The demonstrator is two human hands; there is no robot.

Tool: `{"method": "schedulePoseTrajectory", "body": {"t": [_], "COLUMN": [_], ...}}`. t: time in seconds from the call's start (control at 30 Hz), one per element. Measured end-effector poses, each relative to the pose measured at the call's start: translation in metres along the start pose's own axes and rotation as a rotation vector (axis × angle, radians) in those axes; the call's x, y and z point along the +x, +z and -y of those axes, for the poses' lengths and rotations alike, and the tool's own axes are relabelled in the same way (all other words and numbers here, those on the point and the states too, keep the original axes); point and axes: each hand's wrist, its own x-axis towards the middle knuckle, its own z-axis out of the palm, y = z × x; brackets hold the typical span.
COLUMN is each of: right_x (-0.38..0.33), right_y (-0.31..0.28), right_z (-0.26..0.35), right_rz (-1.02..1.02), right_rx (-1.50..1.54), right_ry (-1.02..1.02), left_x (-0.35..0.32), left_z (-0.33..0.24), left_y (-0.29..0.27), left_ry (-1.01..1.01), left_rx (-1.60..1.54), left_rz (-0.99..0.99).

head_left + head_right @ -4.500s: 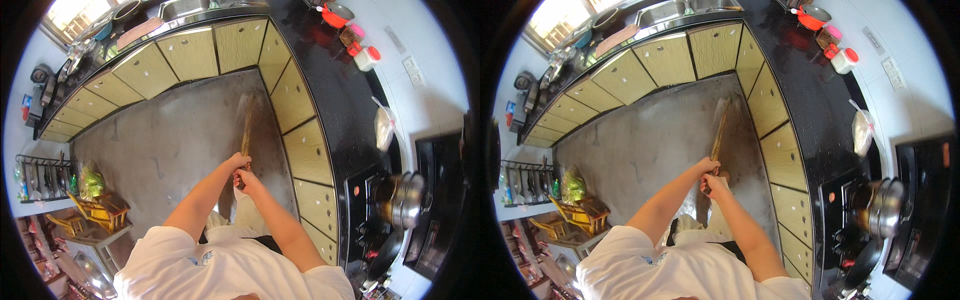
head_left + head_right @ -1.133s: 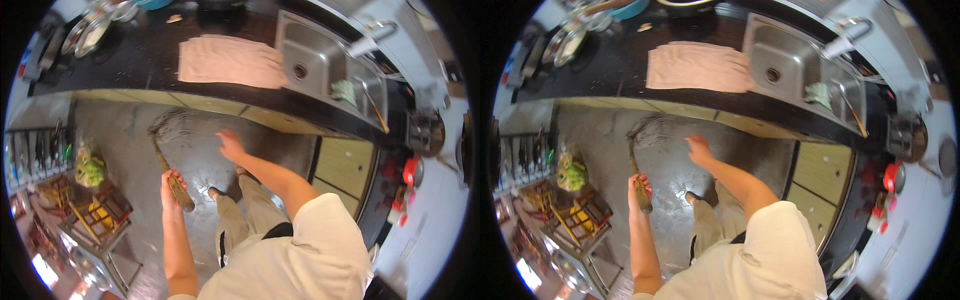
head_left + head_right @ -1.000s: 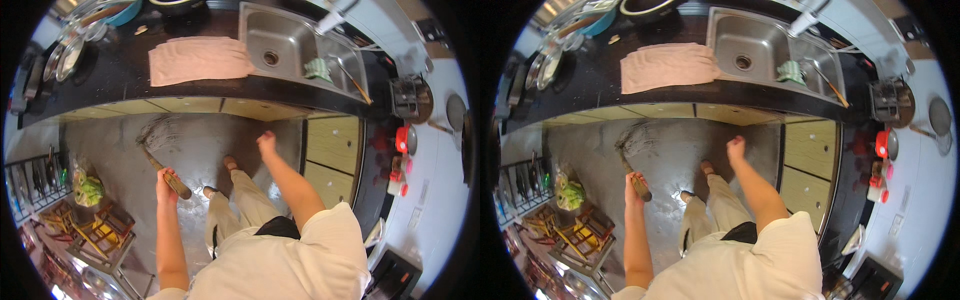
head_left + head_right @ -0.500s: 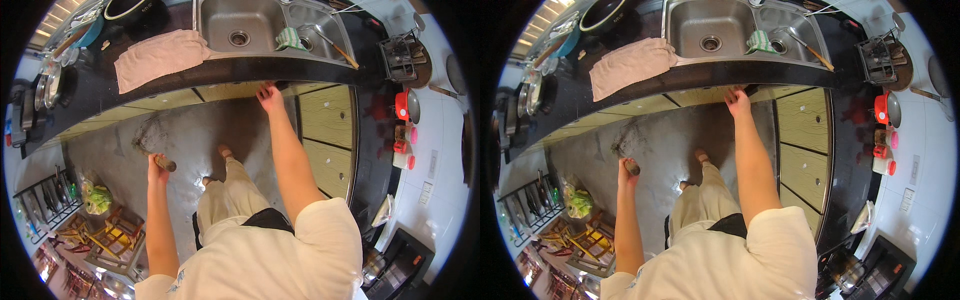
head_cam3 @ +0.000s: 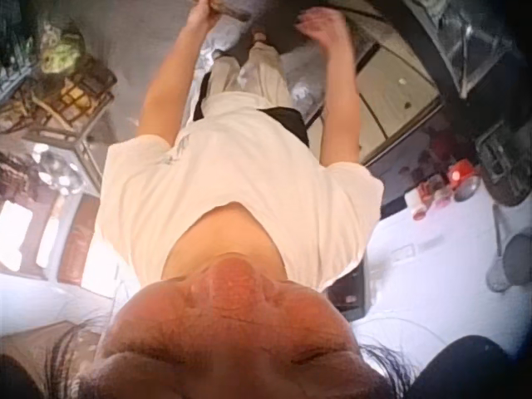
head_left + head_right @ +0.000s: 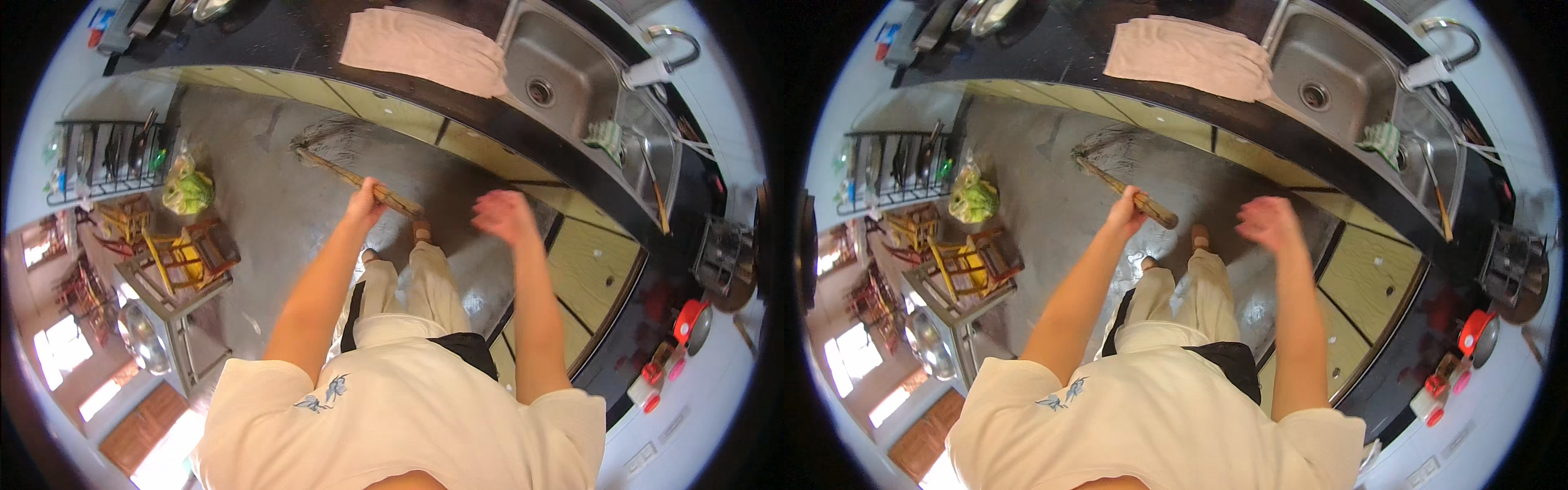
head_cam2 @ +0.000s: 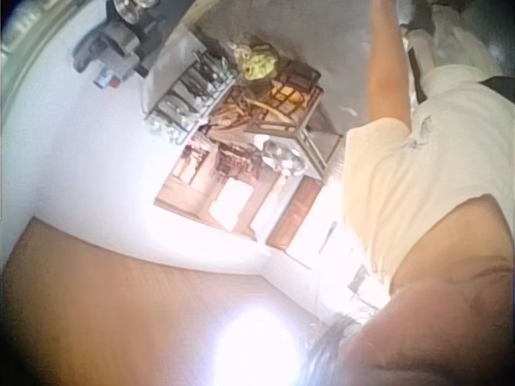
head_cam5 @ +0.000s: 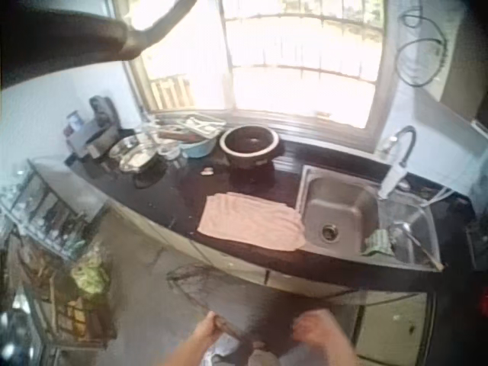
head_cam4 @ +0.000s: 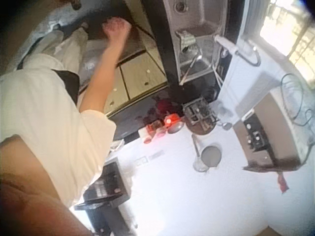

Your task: The person mops a concrete floor in a kitchen area using a traditional string mop. They move a yellow wooden chair to access the space underneath and around it. The person also briefly handles a plastic bag containing vegetables and a small plastic bag of food items, placing them on a counter before resuming mopping.

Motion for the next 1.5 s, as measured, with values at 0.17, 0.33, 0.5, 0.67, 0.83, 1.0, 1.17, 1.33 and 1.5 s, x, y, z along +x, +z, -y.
{"method": "schedulePoseTrajectory", "body": {"t": [0.17, 0.33, 0.5, 0.67, 0.83, 1.0, 1.17, 1.33, 1.5], "right_x": [0.003, 0.011, 0.048, 0.105, 0.161, 0.218, 0.261, 0.310, 0.367], "right_y": [0.122, 0.118, 0.137, 0.231, 0.331, 0.417, 0.540, 0.641, 0.736], "right_z": [-0.048, -0.084, -0.131, -0.165, -0.202, -0.219, -0.246, -0.261, -0.281], "right_rz": [0.288, 0.101, 0.100, 0.104, 0.105, 0.102, 0.145, 0.116, 0.121], "right_rx": [-0.506, -1.114, -0.937, -0.893, -1.089, -1.134, -1.240, -1.310, -1.369], "right_ry": [0.524, 0.357, 0.352, 0.370, 0.374, 0.432, 0.441, 0.501, 0.541], "left_x": [0.004, -0.004, 0.019, 0.015, 0.020, 0.057, 0.098, 0.102, 0.128], "left_z": [0.042, 0.070, 0.051, -0.038, -0.116, -0.198, -0.282, -0.388, -0.479], "left_y": [0.007, 0.016, -0.035, -0.076, -0.129, -0.173, -0.243, -0.284, -0.339], "left_ry": [-0.040, -0.135, -0.125, 0.010, 0.030, 0.068, 0.230, 0.182, 0.188], "left_rx": [0.056, 0.018, 0.231, -0.035, -0.286, -0.214, -0.362, -0.379, -0.334], "left_rz": [0.016, -0.067, -0.145, -0.205, -0.150, -0.164, -0.226, -0.208, -0.229]}}
